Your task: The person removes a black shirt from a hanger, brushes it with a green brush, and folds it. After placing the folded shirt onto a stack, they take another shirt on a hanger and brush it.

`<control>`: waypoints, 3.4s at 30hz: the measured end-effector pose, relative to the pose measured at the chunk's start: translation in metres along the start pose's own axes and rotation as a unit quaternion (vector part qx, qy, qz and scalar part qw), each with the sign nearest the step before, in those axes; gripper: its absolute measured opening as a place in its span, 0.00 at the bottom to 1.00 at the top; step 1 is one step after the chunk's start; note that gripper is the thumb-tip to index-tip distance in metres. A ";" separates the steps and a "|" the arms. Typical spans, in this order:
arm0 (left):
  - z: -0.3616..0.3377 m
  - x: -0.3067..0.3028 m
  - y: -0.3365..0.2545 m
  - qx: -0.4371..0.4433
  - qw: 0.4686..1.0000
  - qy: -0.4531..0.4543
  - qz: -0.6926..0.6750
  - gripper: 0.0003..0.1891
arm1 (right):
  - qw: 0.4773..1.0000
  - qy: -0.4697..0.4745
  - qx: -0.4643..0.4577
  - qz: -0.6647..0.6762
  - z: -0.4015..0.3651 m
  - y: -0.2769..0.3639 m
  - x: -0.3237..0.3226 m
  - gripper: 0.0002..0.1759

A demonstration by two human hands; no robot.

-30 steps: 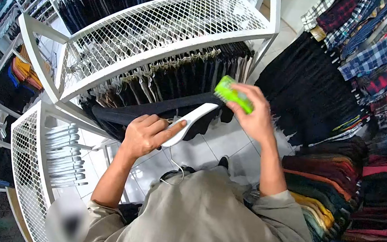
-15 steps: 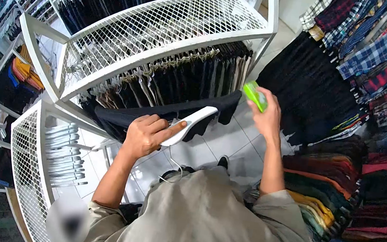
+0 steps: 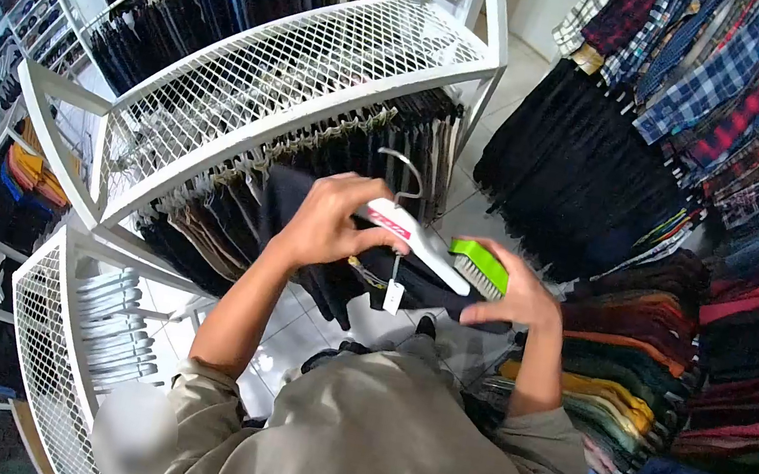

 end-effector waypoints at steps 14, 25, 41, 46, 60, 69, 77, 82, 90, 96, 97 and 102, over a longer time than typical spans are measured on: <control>0.024 0.111 0.028 -0.288 0.939 -0.052 -0.180 0.38 | 0.940 -0.330 -0.081 0.027 -0.020 -0.023 0.034 0.50; -0.008 0.041 0.032 -0.285 0.933 -0.040 -0.215 0.17 | 0.842 -0.385 -0.215 -0.310 0.021 0.038 0.004 0.38; -0.090 -0.025 0.055 -0.368 0.892 -0.112 -0.236 0.19 | 0.833 -0.307 -0.281 -0.365 0.060 0.040 0.078 0.44; -0.117 -0.045 0.064 -0.406 0.872 -0.137 -0.237 0.21 | 0.804 -0.500 -0.130 -0.295 0.054 -0.039 -0.012 0.41; -0.123 -0.049 0.060 -0.378 0.888 -0.160 -0.205 0.18 | 0.810 -0.498 -0.092 -0.297 0.055 -0.059 -0.018 0.38; -0.114 -0.042 0.039 -0.339 0.926 -0.113 -0.119 0.11 | 0.861 -0.323 -0.251 -0.300 0.053 0.051 0.056 0.42; -0.120 -0.062 0.016 -0.206 0.970 -0.128 0.033 0.23 | 0.823 -0.495 -0.029 -0.278 0.035 -0.055 -0.056 0.33; -0.107 -0.052 0.000 -0.150 0.977 -0.042 0.144 0.34 | 0.904 -0.312 -0.200 -0.213 0.053 0.060 0.032 0.31; -0.116 -0.041 -0.025 -0.003 0.956 -0.033 0.292 0.32 | 0.838 -0.415 -0.061 -0.350 0.066 -0.021 -0.047 0.26; -0.121 -0.034 -0.033 0.055 0.930 -0.044 0.362 0.28 | 0.904 -0.297 -0.172 -0.256 0.063 0.059 0.016 0.27; -0.120 -0.033 -0.035 0.075 0.921 -0.047 0.378 0.28 | 0.918 -0.241 -0.202 -0.241 0.068 0.071 0.039 0.27; -0.122 -0.032 -0.043 0.131 0.903 -0.051 0.407 0.29 | 0.885 -0.240 -0.151 -0.370 0.093 0.039 0.003 0.25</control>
Point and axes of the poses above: each hand's wrist, its own z-axis towards the middle knuckle, its own x-axis out of the palm, y = z × x, the point moved 9 cm from there along z, towards the middle knuckle, and after that the axes turned 7 degrees about z, right-handed, at the moved point
